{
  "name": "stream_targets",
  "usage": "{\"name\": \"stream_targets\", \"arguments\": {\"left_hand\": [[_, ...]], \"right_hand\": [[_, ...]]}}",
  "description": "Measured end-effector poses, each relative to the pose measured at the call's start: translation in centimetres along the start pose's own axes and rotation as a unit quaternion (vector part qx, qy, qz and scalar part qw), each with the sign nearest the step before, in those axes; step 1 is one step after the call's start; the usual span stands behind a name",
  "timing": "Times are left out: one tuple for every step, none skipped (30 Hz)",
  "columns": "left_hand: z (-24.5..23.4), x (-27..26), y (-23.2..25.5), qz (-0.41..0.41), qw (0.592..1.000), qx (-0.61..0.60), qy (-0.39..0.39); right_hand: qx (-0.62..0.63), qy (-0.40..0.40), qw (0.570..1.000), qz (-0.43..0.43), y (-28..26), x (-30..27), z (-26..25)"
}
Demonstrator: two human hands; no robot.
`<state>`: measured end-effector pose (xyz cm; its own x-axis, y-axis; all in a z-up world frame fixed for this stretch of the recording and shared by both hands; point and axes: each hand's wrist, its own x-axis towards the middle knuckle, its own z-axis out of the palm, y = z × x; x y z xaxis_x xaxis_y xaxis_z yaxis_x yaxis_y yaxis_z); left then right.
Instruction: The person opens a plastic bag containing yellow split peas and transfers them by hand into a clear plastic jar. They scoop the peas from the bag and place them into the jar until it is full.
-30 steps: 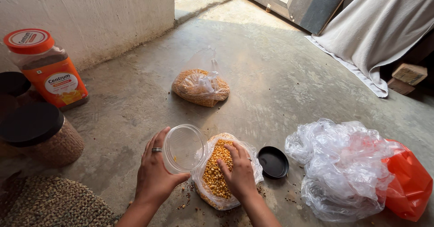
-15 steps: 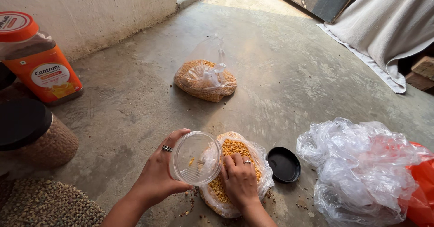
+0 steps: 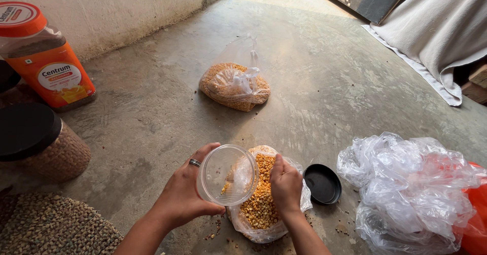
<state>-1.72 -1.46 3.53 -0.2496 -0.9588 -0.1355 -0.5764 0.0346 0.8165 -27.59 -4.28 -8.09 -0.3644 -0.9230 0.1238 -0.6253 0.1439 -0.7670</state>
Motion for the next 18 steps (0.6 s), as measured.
{"name": "stream_targets", "arguments": {"left_hand": [[0.0,0.0,0.2,-0.015,1.000,0.009,-0.003],[0.0,0.1,0.4,-0.028,0.999,0.019,-0.003],[-0.1,0.1,0.6,-0.041,0.999,0.029,-0.004],[0.0,0.2,0.8,-0.055,0.998,0.039,-0.005],[0.0,0.1,1.0,-0.057,0.997,0.047,-0.012],[0.1,0.0,1.1,-0.059,0.997,0.056,-0.018],[0.2,0.0,1.2,-0.061,0.996,0.065,-0.025],[0.3,0.0,1.4,-0.058,0.995,0.072,-0.026],[0.4,-0.1,1.5,-0.055,0.995,0.080,-0.027],[0.5,-0.2,1.5,-0.052,0.994,0.088,-0.028],[0.6,-0.2,1.6,-0.049,0.994,0.088,-0.032],[0.5,-0.2,1.5,-0.045,0.994,0.088,-0.037],[0.5,-0.3,1.5,-0.041,0.994,0.088,-0.041],[0.5,-0.3,1.5,-0.037,0.995,0.082,-0.040],[0.4,-0.4,1.4,-0.033,0.996,0.076,-0.039],[0.4,-0.5,1.3,-0.029,0.996,0.070,-0.038],[0.4,-0.5,1.3,-0.022,0.997,0.064,-0.036],[0.4,-0.5,1.3,-0.015,0.998,0.059,-0.033]], "right_hand": [[0.060,0.002,0.998,0.020,-0.3,0.4,-0.4],[0.121,0.005,0.992,0.041,-0.9,0.6,-0.8],[0.211,-0.008,0.975,0.073,-1.6,0.8,-1.1],[0.298,-0.020,0.949,0.105,-2.3,0.9,-1.7],[0.383,-0.033,0.913,0.135,-3.2,0.9,-2.3],[0.425,-0.045,0.892,0.144,-4.3,0.9,-2.8],[0.466,-0.057,0.869,0.153,-5.3,0.8,-3.3],[0.506,-0.069,0.844,0.162,-6.4,0.6,-3.7],[0.531,-0.075,0.827,0.169,-7.4,0.3,-4.0],[0.556,-0.082,0.808,0.177,-8.4,-0.2,-4.2],[0.580,-0.088,0.788,0.185,-9.2,-0.6,-4.1],[0.596,-0.093,0.777,0.180,-10.0,-1.0,-3.8],[0.611,-0.099,0.765,0.174,-10.6,-1.5,-3.5],[0.627,-0.104,0.753,0.169,-11.0,-2.0,-3.1],[0.629,-0.103,0.753,0.160,-11.3,-2.5,-2.7],[0.633,-0.101,0.753,0.150,-11.5,-3.0,-2.3],[0.636,-0.100,0.752,0.141,-11.6,-3.4,-1.9],[0.639,-0.107,0.749,0.135,-11.7,-3.7,-1.6]]}}
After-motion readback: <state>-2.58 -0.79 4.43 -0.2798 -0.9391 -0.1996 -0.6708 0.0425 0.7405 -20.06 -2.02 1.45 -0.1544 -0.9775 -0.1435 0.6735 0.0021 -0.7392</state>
